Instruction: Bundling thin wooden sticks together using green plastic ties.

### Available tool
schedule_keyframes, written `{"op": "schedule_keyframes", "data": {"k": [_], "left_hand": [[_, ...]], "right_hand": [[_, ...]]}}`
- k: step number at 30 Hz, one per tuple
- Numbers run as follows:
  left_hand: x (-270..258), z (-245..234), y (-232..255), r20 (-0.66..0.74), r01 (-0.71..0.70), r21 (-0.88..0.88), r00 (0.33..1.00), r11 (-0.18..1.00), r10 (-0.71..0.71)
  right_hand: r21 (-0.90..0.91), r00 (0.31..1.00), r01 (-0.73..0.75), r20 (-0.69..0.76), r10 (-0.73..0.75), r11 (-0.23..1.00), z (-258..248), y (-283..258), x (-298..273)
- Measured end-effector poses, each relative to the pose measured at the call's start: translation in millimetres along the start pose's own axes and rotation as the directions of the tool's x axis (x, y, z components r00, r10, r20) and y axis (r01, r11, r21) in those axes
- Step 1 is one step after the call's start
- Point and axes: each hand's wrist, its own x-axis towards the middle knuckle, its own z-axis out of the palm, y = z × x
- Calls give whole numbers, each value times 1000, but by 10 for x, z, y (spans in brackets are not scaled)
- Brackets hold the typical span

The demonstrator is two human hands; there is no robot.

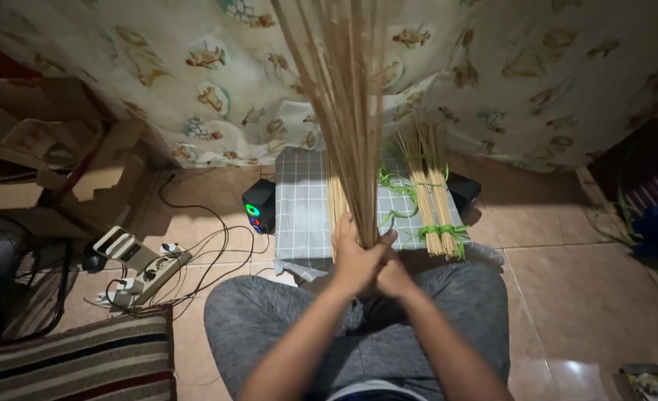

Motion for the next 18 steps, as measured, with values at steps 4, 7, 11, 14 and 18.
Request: {"op": "schedule_keyframes", "data": {"k": [4, 7, 11, 14, 18], "left_hand": [[216, -351, 222, 131, 156, -203, 983, 967, -131], [349, -522, 391, 164, 149, -595, 984, 790, -61], [329, -468, 350, 35, 139, -555, 989, 820, -143], [366, -390, 120, 47, 129, -594, 991, 794, -126], [416, -465, 51, 152, 80, -444, 988, 892, -12]], "right_hand": [[23, 998, -6, -59, 8, 1000, 134, 144, 3], [45, 993, 4, -121, 1, 999, 169, 136, -4], [-157, 992, 60, -98, -76, 986, 226, 41, 32], [-210, 996, -31, -87, 13, 977, 277, 187, 145], [-72, 993, -75, -95, 68, 995, 381, 262, 166]]}}
